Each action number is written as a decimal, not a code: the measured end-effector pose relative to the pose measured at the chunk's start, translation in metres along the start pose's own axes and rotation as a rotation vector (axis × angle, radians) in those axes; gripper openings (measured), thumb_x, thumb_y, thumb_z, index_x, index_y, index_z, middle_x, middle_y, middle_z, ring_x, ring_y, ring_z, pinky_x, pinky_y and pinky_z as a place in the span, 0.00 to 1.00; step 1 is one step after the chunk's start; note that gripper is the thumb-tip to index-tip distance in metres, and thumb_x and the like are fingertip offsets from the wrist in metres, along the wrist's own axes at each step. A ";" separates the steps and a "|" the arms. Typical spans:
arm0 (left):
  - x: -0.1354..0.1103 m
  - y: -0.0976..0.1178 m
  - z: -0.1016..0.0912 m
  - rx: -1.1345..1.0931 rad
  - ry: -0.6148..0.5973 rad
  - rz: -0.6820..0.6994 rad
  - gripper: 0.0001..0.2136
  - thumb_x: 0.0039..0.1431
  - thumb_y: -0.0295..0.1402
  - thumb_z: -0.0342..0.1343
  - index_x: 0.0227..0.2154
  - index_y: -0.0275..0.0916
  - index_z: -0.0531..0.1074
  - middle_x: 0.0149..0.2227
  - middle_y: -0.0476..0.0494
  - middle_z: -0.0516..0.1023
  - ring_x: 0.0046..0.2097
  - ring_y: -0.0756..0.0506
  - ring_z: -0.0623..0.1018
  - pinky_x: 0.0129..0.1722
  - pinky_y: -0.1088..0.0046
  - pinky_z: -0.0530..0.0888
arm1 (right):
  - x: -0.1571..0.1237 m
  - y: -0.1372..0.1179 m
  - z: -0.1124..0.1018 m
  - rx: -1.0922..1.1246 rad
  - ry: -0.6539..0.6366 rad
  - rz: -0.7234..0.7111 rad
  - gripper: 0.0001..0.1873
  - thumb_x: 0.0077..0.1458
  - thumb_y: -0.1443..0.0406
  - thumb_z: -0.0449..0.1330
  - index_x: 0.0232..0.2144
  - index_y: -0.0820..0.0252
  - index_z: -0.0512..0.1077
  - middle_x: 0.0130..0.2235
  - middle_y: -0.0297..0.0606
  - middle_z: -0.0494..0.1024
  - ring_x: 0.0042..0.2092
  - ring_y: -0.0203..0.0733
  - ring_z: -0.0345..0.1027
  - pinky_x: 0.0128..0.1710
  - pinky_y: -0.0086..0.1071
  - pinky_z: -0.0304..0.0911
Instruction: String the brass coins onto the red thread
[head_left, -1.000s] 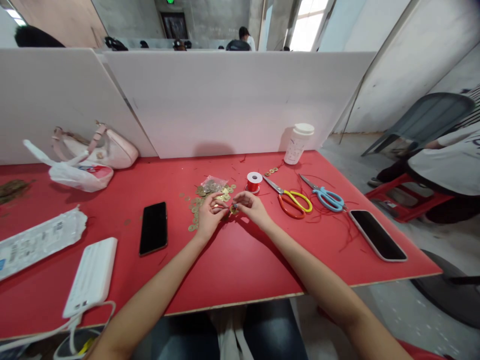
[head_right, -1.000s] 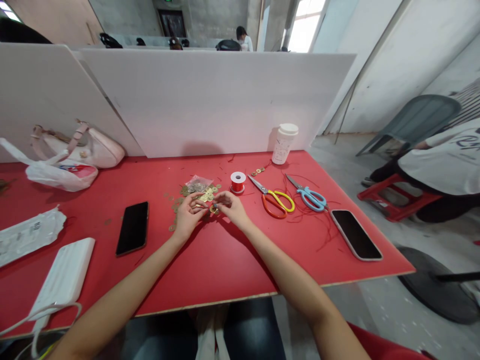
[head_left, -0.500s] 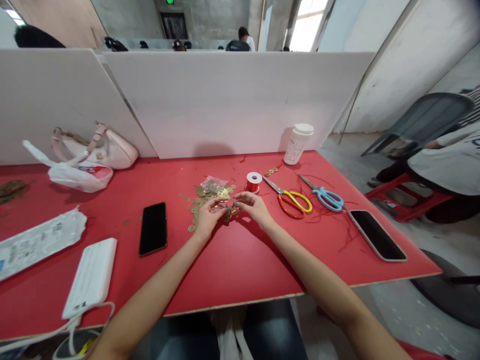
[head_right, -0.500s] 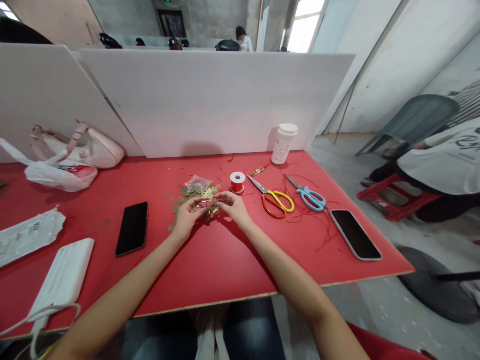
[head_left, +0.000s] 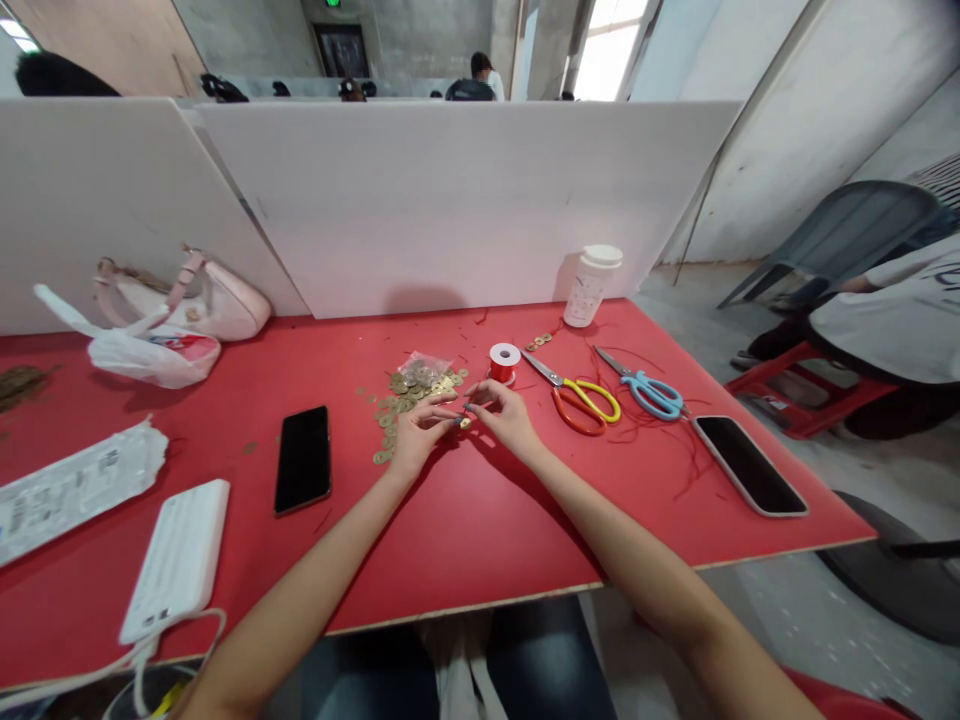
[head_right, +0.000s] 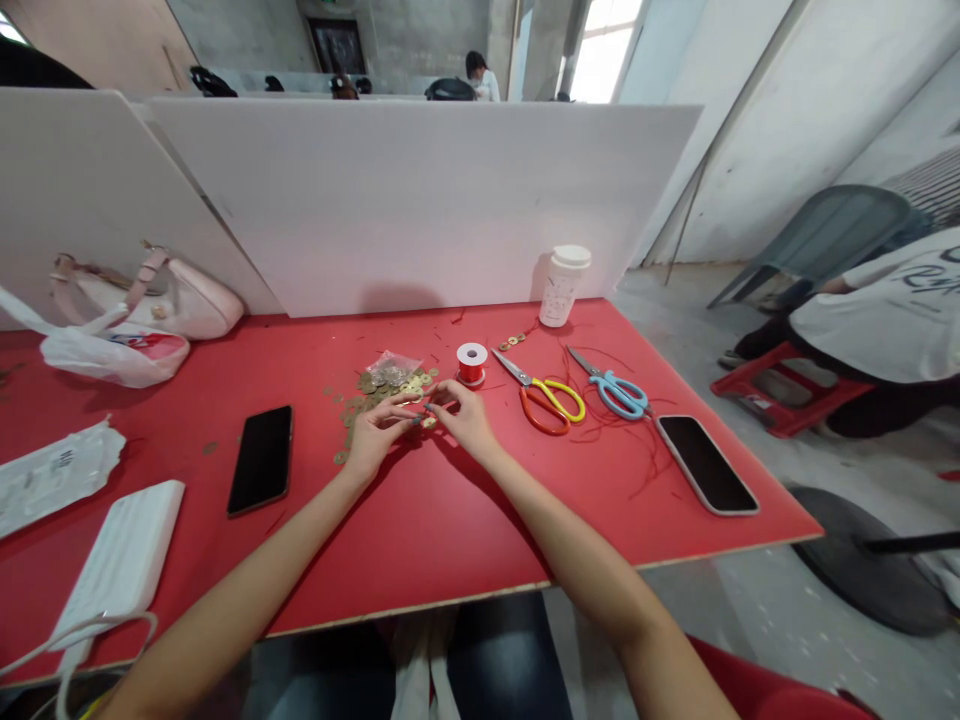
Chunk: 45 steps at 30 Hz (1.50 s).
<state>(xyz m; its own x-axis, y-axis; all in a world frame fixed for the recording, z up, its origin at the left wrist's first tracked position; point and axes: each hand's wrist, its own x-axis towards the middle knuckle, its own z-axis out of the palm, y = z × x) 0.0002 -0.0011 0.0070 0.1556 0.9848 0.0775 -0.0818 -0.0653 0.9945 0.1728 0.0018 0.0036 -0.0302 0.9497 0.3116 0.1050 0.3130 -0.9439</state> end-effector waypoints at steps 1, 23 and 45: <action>0.000 0.000 0.000 -0.005 -0.011 -0.013 0.15 0.41 0.43 0.71 0.25 0.35 0.80 0.51 0.35 0.77 0.27 0.48 0.79 0.23 0.67 0.81 | -0.001 -0.002 0.000 0.001 -0.010 -0.003 0.05 0.50 0.64 0.61 0.33 0.56 0.70 0.35 0.37 0.78 0.36 0.42 0.72 0.40 0.38 0.69; -0.003 0.000 0.004 -0.137 -0.002 -0.094 0.14 0.43 0.39 0.70 0.27 0.34 0.77 0.22 0.45 0.78 0.21 0.44 0.78 0.22 0.65 0.80 | -0.002 -0.007 -0.001 0.139 -0.028 0.025 0.06 0.55 0.60 0.59 0.34 0.55 0.70 0.34 0.36 0.76 0.37 0.41 0.72 0.41 0.36 0.68; 0.001 -0.008 0.001 -0.180 0.061 -0.083 0.16 0.42 0.41 0.71 0.28 0.34 0.77 0.24 0.44 0.79 0.23 0.43 0.79 0.25 0.63 0.79 | 0.000 -0.003 -0.002 0.407 -0.116 0.206 0.16 0.56 0.56 0.61 0.46 0.51 0.68 0.48 0.39 0.76 0.44 0.40 0.75 0.40 0.34 0.73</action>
<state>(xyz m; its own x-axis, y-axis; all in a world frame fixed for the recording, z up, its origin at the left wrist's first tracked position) 0.0024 -0.0002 -0.0006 0.1099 0.9938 -0.0143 -0.2462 0.0412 0.9683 0.1743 0.0005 0.0061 -0.1629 0.9792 0.1210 -0.2770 0.0724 -0.9582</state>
